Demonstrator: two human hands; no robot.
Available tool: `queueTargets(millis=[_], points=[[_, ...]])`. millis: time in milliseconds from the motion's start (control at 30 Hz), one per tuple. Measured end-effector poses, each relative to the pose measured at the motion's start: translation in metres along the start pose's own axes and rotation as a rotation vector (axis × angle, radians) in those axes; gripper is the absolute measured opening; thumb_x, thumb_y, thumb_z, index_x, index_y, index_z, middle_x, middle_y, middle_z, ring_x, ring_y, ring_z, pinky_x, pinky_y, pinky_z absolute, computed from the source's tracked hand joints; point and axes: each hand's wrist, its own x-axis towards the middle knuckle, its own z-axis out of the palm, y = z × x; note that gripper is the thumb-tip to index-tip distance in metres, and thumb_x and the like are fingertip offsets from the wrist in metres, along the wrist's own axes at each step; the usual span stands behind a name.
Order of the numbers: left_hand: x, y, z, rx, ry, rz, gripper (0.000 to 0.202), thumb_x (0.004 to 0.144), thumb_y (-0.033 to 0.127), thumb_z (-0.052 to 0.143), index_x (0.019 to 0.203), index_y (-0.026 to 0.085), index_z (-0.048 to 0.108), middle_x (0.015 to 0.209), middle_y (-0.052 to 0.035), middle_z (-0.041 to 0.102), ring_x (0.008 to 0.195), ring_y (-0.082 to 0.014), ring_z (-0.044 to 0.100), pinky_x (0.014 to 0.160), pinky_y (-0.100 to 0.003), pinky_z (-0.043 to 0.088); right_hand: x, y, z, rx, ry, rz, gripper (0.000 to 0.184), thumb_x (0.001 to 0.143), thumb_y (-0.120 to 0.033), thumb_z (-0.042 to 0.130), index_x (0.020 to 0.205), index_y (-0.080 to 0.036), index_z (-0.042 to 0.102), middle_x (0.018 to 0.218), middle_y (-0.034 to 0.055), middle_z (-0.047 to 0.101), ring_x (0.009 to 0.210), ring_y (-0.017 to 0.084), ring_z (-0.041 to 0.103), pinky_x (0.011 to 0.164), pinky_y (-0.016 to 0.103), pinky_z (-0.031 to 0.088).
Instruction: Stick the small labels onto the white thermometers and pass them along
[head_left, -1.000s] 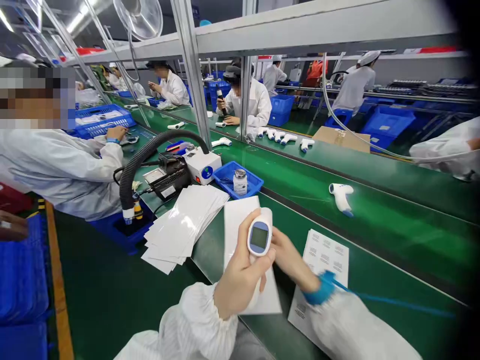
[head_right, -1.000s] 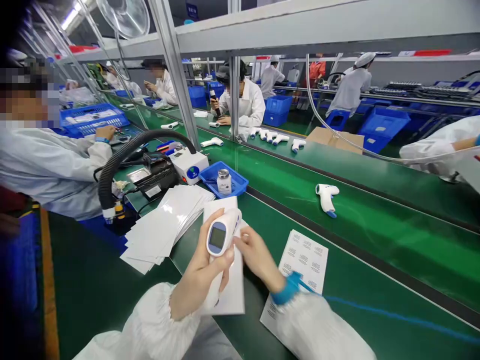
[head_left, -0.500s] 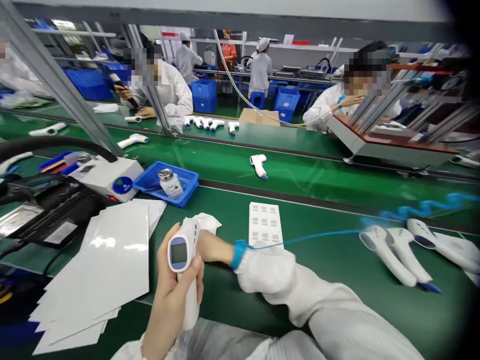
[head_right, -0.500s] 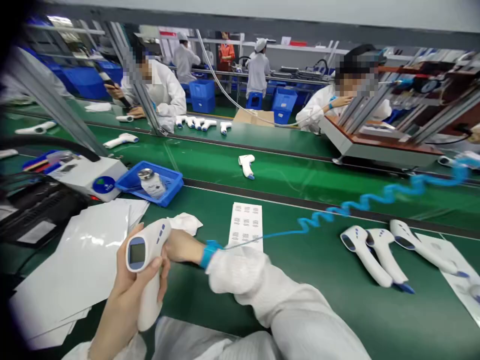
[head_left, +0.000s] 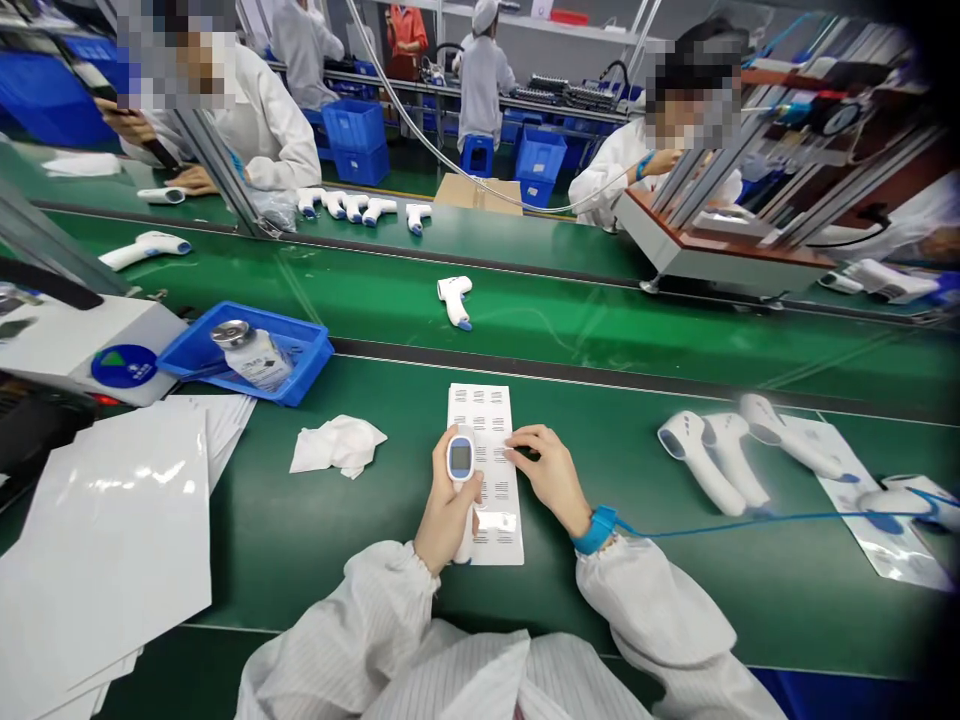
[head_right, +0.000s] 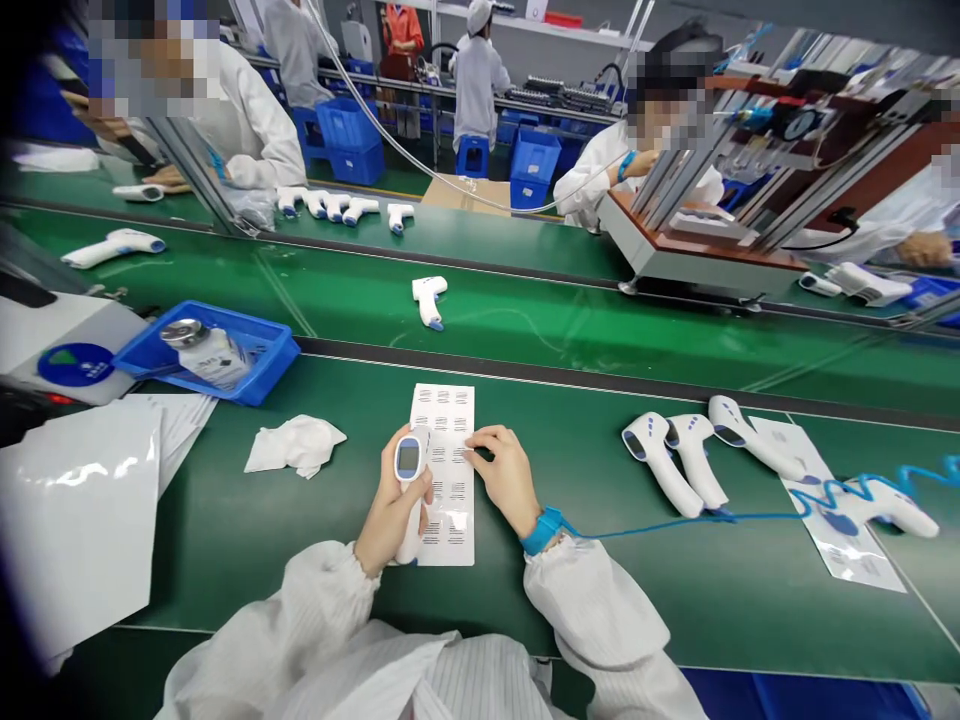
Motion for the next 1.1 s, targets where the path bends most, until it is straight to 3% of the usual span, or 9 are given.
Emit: queueTargets(millis=[233, 367, 467, 567, 700, 767, 900, 1100], points=[[0.014, 0.0, 0.004, 0.084, -0.014, 0.014, 0.072, 0.089, 0.041, 0.054, 0.148, 0.034, 0.014, 0.076, 0.0021, 0.053, 0.052, -0.011, 0.047, 0.043, -0.021, 0.045, 0.013, -0.002, 0.002, 0.054, -0.035, 0.004, 0.011, 0.084, -0.023, 0.062, 0.081, -0.025, 0.072, 0.096, 0.0044, 0.068, 0.094, 0.024, 0.058, 0.085, 0.042, 0.046], [0.014, -0.002, 0.004, 0.142, 0.003, 0.05, 0.069, 0.089, 0.04, 0.053, 0.148, 0.032, 0.018, 0.104, -0.0062, 0.061, 0.076, -0.0177, 0.061, 0.064, -0.03, 0.055, 0.02, -0.006, 0.002, 0.017, -0.068, -0.014, 0.009, 0.081, -0.02, 0.063, 0.074, -0.023, 0.068, 0.092, 0.0038, 0.066, 0.092, 0.023, 0.057, 0.088, 0.042, 0.044], [0.014, -0.003, 0.005, 0.149, 0.006, 0.076, 0.067, 0.089, 0.038, 0.053, 0.148, 0.032, 0.02, 0.123, -0.0084, 0.057, 0.095, -0.0221, 0.063, 0.08, -0.037, 0.055, 0.013, -0.016, -0.003, -0.089, -0.093, -0.139, 0.011, 0.079, -0.015, 0.063, 0.071, -0.022, 0.063, 0.092, 0.0042, 0.066, 0.093, 0.023, 0.056, 0.086, 0.042, 0.043], [0.015, -0.004, 0.005, 0.142, 0.023, 0.142, 0.064, 0.09, 0.036, 0.054, 0.146, 0.03, 0.025, 0.139, -0.0085, 0.048, 0.116, -0.0249, 0.056, 0.097, -0.041, 0.049, -0.006, -0.035, -0.016, -0.078, -0.238, -0.278, 0.013, 0.081, -0.013, 0.058, 0.073, -0.022, 0.061, 0.089, 0.0037, 0.067, 0.087, 0.021, 0.058, 0.08, 0.038, 0.044], [0.015, -0.003, 0.006, 0.12, 0.005, 0.21, 0.06, 0.09, 0.032, 0.054, 0.143, 0.029, 0.028, 0.15, -0.0059, 0.036, 0.13, -0.0244, 0.045, 0.111, -0.041, 0.036, -0.02, -0.062, -0.031, 0.284, -0.519, -0.115, 0.012, 0.08, -0.013, 0.058, 0.073, -0.023, 0.06, 0.083, 0.0006, 0.066, 0.07, 0.015, 0.061, 0.063, 0.027, 0.049], [0.015, -0.002, 0.006, 0.082, -0.02, 0.181, 0.063, 0.09, 0.033, 0.056, 0.144, 0.029, 0.025, 0.149, -0.0072, 0.038, 0.125, -0.0253, 0.05, 0.107, -0.042, 0.041, -0.015, -0.07, -0.03, 0.353, -0.455, -0.047, 0.01, 0.08, -0.016, 0.061, 0.073, -0.022, 0.061, 0.09, 0.0022, 0.066, 0.077, 0.015, 0.063, 0.064, 0.026, 0.05], [0.014, -0.001, 0.006, 0.07, -0.038, 0.092, 0.071, 0.087, 0.031, 0.058, 0.147, 0.032, 0.02, 0.148, -0.0097, 0.039, 0.109, -0.027, 0.061, 0.089, -0.043, 0.053, 0.007, -0.075, -0.019, 0.268, -0.179, -0.069, 0.007, 0.079, -0.018, 0.064, 0.073, -0.022, 0.064, 0.107, 0.0045, 0.062, 0.104, 0.021, 0.059, 0.089, 0.034, 0.046], [0.016, -0.002, 0.005, 0.159, -0.018, 0.16, 0.07, 0.084, 0.018, 0.055, 0.146, 0.029, 0.024, 0.154, -0.0067, 0.03, 0.135, -0.0275, 0.04, 0.109, -0.044, 0.038, 0.023, -0.081, -0.013, 0.298, -0.169, -0.082, 0.009, 0.078, -0.017, 0.063, 0.072, -0.023, 0.063, 0.1, 0.0028, 0.068, 0.099, 0.02, 0.063, 0.091, 0.035, 0.046]])
